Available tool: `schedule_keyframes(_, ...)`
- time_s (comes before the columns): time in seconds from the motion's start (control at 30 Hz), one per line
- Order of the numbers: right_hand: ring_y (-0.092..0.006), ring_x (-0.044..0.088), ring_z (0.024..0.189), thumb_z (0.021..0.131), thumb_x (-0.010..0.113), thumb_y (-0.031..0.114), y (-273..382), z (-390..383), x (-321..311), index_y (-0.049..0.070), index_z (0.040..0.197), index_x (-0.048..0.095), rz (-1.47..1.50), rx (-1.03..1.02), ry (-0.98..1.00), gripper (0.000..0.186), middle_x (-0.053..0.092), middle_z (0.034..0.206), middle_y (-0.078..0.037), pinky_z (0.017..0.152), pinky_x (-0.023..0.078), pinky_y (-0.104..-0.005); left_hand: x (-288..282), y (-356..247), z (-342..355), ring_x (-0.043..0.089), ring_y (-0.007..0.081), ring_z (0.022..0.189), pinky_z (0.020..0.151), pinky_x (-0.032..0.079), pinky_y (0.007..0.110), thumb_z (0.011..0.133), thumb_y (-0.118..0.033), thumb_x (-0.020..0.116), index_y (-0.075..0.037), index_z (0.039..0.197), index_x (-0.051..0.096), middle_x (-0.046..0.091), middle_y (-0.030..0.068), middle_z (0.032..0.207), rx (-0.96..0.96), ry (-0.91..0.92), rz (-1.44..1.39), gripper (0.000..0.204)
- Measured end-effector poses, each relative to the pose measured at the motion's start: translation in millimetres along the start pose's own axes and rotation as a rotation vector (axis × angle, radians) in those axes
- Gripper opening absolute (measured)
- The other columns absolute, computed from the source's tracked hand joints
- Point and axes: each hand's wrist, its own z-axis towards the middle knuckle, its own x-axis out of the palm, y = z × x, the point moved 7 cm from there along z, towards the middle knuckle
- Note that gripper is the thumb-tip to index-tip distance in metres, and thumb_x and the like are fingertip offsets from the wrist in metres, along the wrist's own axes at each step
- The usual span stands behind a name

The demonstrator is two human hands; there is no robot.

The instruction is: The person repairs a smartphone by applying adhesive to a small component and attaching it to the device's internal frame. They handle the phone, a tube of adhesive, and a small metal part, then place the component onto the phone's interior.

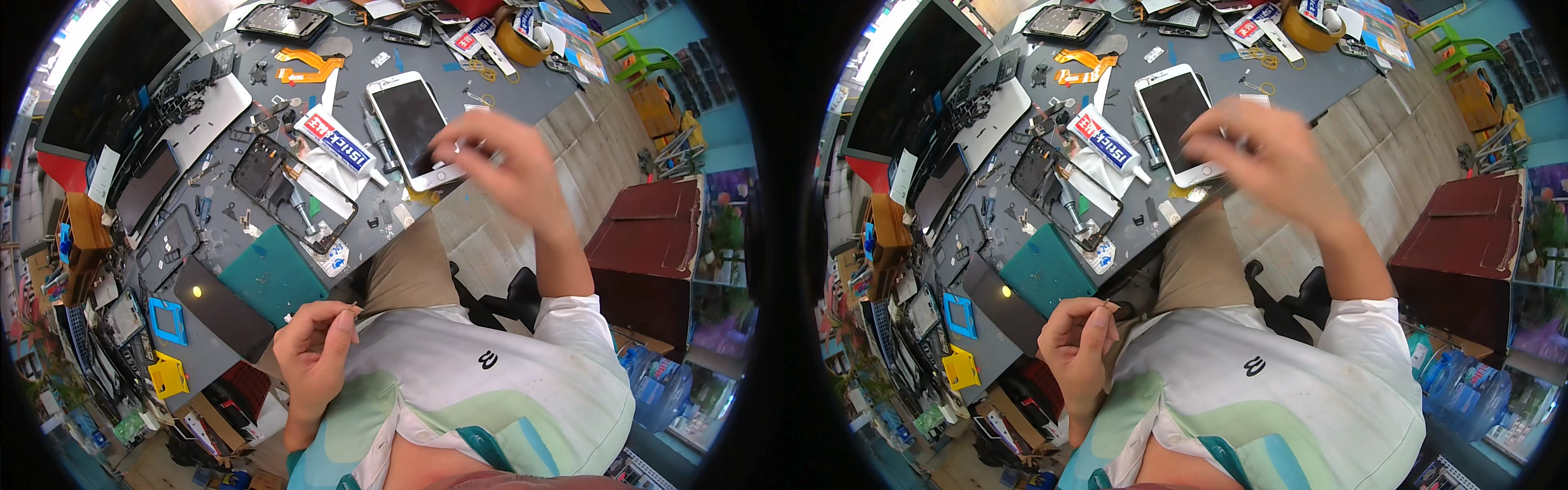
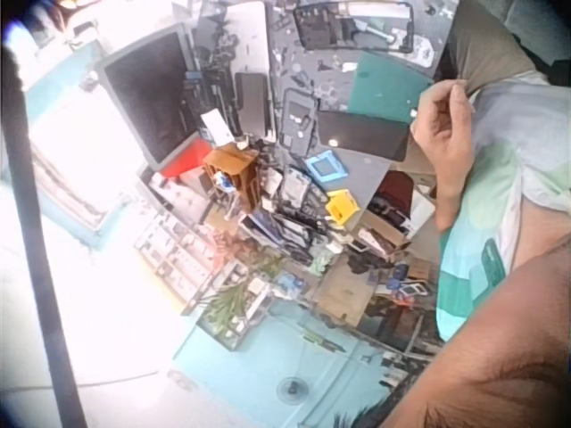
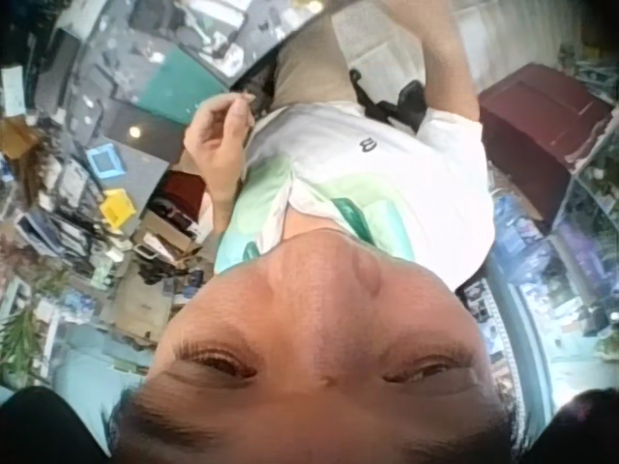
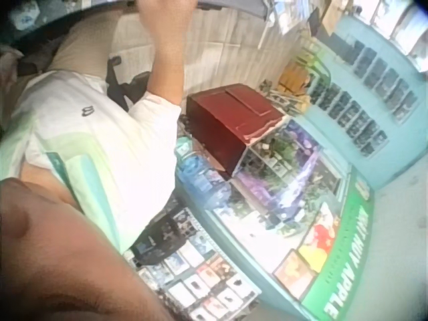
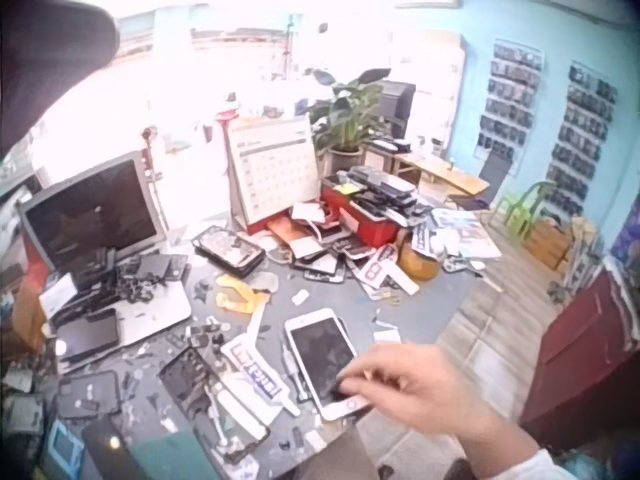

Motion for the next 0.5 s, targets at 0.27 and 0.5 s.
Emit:
schedule_keyframes(0.27,-0.0137,0.062,0.079,0.094,0.087,0.02,-97.5,36.7,-56.4,0.001,0.109,0.08,-0.323,0.106,-0.093,0.025,0.076,0.094,-0.004,0.072,0.051,-0.0314,17.4,7.8,2.4,0.055,0.0045,0.065,0.056,0.037,0.022,0.108,-0.002,0.067,0.006,0.111,0.072,0.07,0.0057,0.08,0.02,0.042,-0.005,0.009)
schedule_keyframes(0.5,-0.0169,0.063,0.082,0.095,0.083,0.016,-118.0,69.9,-54.1,-0.001,0.106,0.074,-0.315,0.271,0.274,0.022,0.073,0.09,-0.007,0.075,0.052,-0.0357,10.4,15.6,-3.1,0.06,0.0083,0.063,0.052,0.04,0.023,0.112,-0.009,0.063,0.005,0.114,0.073,0.071,0.0079,0.08,-0.127,0.006,-0.182,0.017)
